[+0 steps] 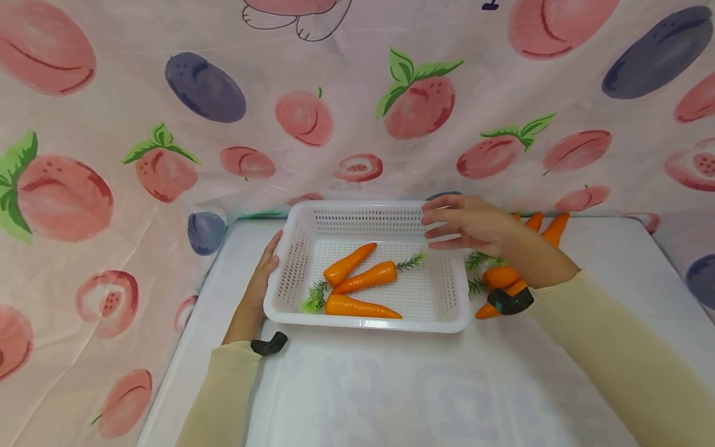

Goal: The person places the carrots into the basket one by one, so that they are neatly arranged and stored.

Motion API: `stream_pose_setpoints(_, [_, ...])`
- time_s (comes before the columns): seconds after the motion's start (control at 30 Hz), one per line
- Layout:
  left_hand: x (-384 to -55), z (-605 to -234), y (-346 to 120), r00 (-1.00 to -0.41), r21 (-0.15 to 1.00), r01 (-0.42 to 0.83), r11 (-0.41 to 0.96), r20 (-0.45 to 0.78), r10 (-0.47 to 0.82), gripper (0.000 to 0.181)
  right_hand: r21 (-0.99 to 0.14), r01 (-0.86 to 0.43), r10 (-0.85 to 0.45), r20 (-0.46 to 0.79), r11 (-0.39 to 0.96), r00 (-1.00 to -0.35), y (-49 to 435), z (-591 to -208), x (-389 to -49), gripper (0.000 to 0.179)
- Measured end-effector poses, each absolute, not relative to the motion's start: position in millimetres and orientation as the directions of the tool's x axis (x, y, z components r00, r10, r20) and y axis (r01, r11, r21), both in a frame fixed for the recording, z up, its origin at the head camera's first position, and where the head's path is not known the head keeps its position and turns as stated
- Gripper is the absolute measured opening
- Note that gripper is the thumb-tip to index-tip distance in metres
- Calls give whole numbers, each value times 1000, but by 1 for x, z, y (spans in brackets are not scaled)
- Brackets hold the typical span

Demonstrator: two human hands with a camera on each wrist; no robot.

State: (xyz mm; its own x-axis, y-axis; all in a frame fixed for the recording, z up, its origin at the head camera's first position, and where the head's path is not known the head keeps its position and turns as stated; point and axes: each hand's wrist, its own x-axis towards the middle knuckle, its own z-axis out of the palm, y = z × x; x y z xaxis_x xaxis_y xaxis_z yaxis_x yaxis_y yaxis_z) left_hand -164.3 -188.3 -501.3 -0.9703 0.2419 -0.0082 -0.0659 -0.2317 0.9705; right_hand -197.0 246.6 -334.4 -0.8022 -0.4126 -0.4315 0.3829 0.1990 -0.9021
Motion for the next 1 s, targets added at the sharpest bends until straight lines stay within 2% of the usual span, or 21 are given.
stream_pose_setpoints(0.23, [-164,-501,-188,-971,972,-59,-228,-3,238,58,-902,378,-369,-430,208,-824,275,-330,-198,51])
stream_pose_setpoints(0.57, [-163,-500,-187,-971,974,-51,-222,3,238,56,-897,361,-298,-428,255,-853,314,-325,-197,45])
stream_pose_setpoints(0.83, [-164,-501,-187,-971,973,-51,-227,5,239,56,-901,390,-288,-431,192,-855,349,-326,-202,32])
stream_pose_setpoints(1.0, [-162,-499,-187,-972,976,-45,-214,7,236,57,-893,419,-253,-449,164,-857,370,-330,-206,32])
